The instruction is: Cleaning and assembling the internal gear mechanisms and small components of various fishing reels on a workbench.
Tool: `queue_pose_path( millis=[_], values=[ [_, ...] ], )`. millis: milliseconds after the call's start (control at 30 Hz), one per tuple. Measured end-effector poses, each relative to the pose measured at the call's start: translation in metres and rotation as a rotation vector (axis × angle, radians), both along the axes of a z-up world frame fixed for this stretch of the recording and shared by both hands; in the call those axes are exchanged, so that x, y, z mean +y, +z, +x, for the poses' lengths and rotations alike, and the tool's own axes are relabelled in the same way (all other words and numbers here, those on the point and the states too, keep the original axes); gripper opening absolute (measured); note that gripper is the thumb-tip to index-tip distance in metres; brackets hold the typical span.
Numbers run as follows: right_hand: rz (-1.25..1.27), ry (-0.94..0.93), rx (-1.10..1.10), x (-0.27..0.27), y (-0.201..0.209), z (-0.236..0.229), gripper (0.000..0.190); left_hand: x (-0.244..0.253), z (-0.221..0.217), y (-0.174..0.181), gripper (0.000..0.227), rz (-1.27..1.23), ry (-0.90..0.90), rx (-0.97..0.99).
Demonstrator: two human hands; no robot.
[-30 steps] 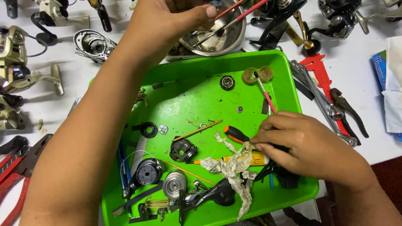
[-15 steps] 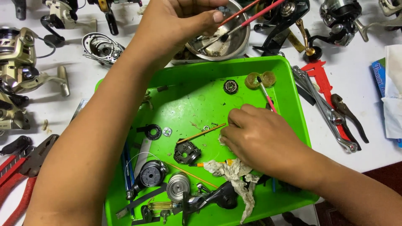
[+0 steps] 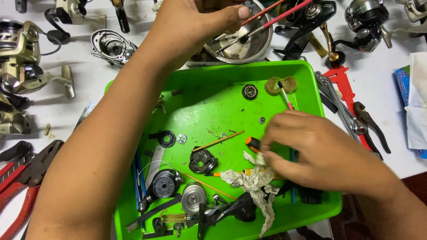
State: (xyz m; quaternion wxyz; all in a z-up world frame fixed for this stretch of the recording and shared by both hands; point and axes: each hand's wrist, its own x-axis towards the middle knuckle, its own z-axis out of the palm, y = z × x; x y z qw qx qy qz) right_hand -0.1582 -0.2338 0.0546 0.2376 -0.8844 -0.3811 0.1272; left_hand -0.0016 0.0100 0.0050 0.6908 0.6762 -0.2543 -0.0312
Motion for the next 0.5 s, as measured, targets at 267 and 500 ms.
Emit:
queue_pose_path(
  millis=[267, 500],
  values=[
    [0.132, -0.168, 0.223, -0.037, 0.008, -0.022, 0.004, -0.001, 0.003, -0.004, 0.023, 0.001, -0.016, 0.013],
    [0.305, -0.189, 0.327, -0.041, -0.016, -0.010, 0.026, -0.004, 0.004, -0.004, 0.023, -0.058, -0.023, 0.048]
  ],
)
